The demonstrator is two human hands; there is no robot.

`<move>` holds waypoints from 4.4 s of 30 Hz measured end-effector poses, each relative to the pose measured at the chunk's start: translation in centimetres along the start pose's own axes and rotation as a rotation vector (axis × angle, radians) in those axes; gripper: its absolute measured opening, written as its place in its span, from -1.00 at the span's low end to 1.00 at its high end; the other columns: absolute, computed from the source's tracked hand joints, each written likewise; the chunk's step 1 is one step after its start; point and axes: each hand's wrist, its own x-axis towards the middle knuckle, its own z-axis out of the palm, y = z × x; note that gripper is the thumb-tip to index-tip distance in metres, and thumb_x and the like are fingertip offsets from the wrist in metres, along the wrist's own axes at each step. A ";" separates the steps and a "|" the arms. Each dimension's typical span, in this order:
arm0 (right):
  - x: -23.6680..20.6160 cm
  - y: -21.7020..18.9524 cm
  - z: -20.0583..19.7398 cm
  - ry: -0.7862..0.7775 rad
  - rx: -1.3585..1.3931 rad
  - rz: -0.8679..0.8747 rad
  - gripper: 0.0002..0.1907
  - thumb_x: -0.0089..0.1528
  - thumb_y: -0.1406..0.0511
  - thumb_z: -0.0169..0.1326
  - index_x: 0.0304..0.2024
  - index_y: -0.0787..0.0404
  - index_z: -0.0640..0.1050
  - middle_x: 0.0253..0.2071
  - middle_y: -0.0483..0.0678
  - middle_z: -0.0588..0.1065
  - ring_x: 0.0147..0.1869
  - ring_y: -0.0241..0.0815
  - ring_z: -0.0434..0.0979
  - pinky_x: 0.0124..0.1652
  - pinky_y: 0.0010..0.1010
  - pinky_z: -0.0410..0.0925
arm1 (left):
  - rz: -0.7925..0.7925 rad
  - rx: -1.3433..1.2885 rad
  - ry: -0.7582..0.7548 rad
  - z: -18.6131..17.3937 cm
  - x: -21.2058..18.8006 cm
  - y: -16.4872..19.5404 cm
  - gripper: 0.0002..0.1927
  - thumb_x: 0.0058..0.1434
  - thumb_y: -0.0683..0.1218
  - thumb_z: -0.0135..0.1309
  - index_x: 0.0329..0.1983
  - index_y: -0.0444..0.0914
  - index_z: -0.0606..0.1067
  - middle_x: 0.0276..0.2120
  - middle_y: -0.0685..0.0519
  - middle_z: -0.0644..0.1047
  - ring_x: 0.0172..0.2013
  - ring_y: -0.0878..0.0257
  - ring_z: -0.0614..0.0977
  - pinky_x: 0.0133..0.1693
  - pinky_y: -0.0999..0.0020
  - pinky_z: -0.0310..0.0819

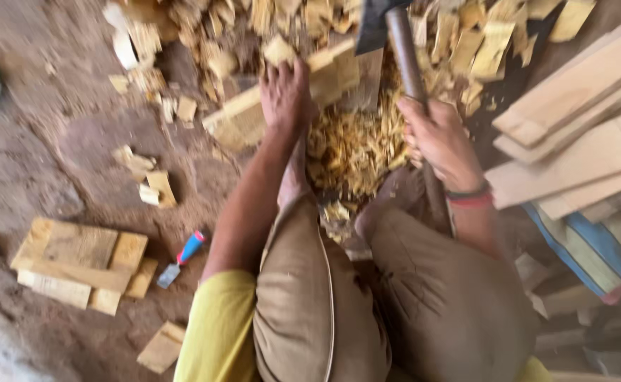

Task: The person sits on the floor and uses a small axe to split a piece of wood into smaller pieces. They hold the wood with one hand and strike it repeatedly with the axe, creating a pile of wood chips and small blocks.

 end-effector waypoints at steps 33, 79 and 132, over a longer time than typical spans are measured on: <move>0.2 3.8 1.7 -0.092 -0.157 0.099 -0.70 0.41 0.11 -0.02 -0.26 0.20 0.43 -0.62 -0.26 0.31 -0.69 -0.43 0.27 -0.73 -0.56 0.23 | -0.024 0.062 0.109 0.5 -0.4 -0.4 -0.04 -0.18 -0.06 0.41 0.32 -0.16 0.23 0.09 -0.16 0.43 0.16 -0.12 0.40 0.16 -0.08 0.28; -1.7 -2.6 -1.4 -0.050 -0.062 -0.229 -0.71 0.46 0.13 -0.07 -0.30 0.13 0.37 -0.61 -0.26 0.29 -0.70 -0.45 0.25 -0.74 -0.60 0.23 | -0.036 0.051 0.036 -1.0 -0.7 0.1 -0.04 -0.14 0.07 0.44 0.32 -0.12 0.23 0.09 -0.09 0.43 0.14 -0.04 0.40 0.13 0.02 0.29; 5.3 6.4 -0.9 0.151 -0.509 0.134 -0.47 0.35 -0.01 -0.02 -0.46 0.29 0.53 -0.74 -0.10 0.38 -0.74 -0.24 0.38 -0.72 -0.34 0.28 | 0.086 -0.153 0.178 -3.8 1.0 -1.6 0.12 -0.03 0.15 0.36 0.56 0.17 0.01 0.19 -0.23 0.29 0.23 -0.18 0.32 0.30 -0.24 0.07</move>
